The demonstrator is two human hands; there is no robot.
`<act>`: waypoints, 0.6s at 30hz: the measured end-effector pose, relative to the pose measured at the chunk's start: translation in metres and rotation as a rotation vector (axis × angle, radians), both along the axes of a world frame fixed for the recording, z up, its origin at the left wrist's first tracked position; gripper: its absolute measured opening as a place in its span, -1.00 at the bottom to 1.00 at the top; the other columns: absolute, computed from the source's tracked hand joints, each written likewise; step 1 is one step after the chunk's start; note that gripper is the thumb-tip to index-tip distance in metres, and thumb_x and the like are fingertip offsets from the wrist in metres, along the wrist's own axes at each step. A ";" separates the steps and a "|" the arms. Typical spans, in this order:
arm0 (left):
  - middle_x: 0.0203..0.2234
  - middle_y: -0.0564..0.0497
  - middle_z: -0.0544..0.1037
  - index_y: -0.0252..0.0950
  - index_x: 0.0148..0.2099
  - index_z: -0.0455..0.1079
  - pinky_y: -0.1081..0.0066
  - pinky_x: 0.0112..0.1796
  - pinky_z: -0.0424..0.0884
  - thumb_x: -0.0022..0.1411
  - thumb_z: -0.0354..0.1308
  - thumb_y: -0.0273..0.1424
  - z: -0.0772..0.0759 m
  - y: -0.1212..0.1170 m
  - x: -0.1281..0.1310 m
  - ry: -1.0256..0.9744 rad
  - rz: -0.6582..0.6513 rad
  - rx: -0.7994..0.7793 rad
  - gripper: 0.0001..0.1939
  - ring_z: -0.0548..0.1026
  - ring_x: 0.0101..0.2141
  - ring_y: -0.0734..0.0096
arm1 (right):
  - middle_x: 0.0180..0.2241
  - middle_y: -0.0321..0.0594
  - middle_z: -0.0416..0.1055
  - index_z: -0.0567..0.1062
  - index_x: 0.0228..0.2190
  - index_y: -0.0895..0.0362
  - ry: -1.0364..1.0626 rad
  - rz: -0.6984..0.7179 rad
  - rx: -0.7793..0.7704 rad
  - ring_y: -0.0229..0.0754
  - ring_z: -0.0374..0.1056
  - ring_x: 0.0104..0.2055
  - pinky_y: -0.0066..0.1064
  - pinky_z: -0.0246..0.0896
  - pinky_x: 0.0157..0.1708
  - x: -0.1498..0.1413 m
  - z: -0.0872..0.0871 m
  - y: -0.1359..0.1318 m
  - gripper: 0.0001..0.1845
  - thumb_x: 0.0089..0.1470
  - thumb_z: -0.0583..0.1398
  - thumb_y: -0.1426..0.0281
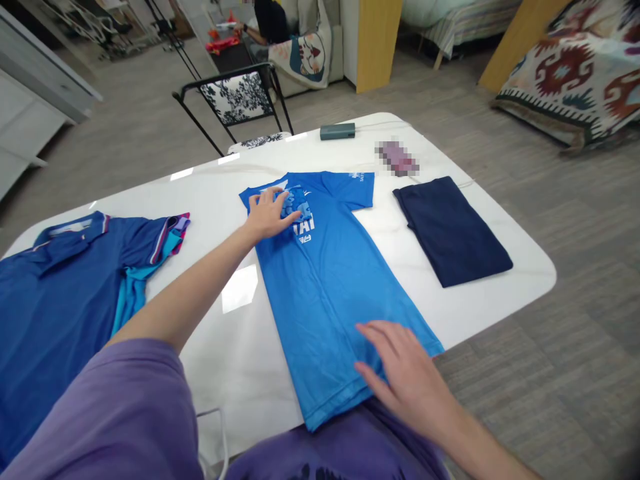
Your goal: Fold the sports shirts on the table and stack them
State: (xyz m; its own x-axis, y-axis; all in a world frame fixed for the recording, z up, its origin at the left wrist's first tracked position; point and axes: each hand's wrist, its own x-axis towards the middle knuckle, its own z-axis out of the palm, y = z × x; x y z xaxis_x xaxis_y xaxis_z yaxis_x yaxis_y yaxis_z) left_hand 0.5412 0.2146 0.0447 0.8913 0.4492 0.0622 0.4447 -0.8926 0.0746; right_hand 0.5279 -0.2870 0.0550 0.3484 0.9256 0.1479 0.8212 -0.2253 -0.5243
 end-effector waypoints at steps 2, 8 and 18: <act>0.38 -0.30 0.49 -0.21 0.49 0.40 -0.11 0.42 0.19 0.52 0.11 0.06 0.010 -0.026 0.045 -0.087 -0.050 -0.023 -0.31 0.42 0.39 -0.22 | -0.01 0.03 0.61 0.55 0.26 0.05 -0.038 -0.234 -0.026 0.11 0.60 -0.02 -0.01 0.62 -0.01 0.032 -0.001 -0.024 -0.61 0.57 0.15 0.19; 0.05 -0.26 0.70 -0.20 0.07 0.63 -0.06 0.21 0.46 0.40 0.29 -0.07 0.009 -0.106 0.196 -0.047 0.027 -0.231 -0.63 0.61 0.16 -0.26 | -0.32 -0.16 0.50 0.52 -0.16 0.02 -0.036 -0.474 -0.174 -0.06 0.49 -0.38 -0.24 0.41 -0.40 0.064 -0.025 -0.064 -0.74 0.54 0.15 0.15; -0.01 -0.33 0.71 -0.27 -0.12 0.57 -0.05 0.24 0.47 0.25 0.41 -0.21 -0.016 -0.091 0.245 -0.167 0.165 -0.486 -0.74 0.60 0.21 -0.29 | -0.32 -0.26 0.50 0.43 -0.18 0.02 0.181 -0.373 -0.249 -0.06 0.49 -0.26 -0.25 0.28 -0.23 0.053 -0.027 -0.063 -0.86 0.52 0.17 0.30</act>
State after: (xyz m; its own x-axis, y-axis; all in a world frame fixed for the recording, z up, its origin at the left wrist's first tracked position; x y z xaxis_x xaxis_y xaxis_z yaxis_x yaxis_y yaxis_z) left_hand 0.7860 0.1232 0.0286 0.8020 0.5950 -0.0529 0.5231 -0.6567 0.5432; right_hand 0.5810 -0.3502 0.0279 0.6633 0.7319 -0.1560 0.5611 -0.6243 -0.5435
